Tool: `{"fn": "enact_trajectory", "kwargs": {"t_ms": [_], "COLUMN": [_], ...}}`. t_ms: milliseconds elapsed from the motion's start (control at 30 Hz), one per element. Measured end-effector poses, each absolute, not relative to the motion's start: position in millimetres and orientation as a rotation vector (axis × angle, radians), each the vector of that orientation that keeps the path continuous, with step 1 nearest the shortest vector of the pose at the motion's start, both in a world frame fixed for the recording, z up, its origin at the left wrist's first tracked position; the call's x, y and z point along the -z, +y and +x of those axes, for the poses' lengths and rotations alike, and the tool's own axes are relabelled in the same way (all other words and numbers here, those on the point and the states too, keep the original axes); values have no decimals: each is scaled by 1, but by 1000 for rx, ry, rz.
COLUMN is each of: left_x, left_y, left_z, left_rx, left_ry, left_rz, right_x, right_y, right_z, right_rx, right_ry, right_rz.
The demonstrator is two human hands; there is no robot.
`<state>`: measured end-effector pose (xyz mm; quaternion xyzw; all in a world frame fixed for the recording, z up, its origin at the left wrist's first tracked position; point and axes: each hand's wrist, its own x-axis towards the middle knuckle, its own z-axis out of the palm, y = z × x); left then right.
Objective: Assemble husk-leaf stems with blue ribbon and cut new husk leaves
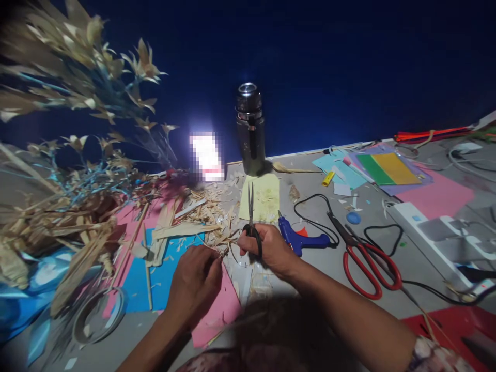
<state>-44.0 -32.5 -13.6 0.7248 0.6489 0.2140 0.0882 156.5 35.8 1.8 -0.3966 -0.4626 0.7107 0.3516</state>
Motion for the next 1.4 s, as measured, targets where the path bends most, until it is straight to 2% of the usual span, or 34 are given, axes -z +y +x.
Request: {"fn": "enact_trajectory", "kwargs": {"t_ms": [400, 800, 933, 1000, 1133, 1267, 1400], "left_x": [3, 2, -2, -8, -18, -14, -6], "left_y": [-26, -27, -30, -32, -37, -43, -44], "left_z": [-48, -55, -54, -52, -42, -33, -29], "left_rx": [-886, -964, -1155, -1250, -1204, -1153, -1138], "left_ry": [1986, 1873, 1925, 1827, 1478, 1396, 1257], "left_rz": [1356, 1176, 1174, 1032, 750, 834, 771], "right_x": [4, -1, 2, 3, 5, 1, -5], "right_y": [35, 35, 33, 33, 31, 30, 29], "right_z": [157, 156, 155, 154, 154, 154, 154], "right_rx": [-1855, -1909, -1927, -1926, -1946, -2026, -1963], "right_ry": [-1294, -1327, -1354, -1351, -1289, -1280, -1301], "right_rz": [-1045, -1121, -1135, -1149, -1082, -993, -1030]}}
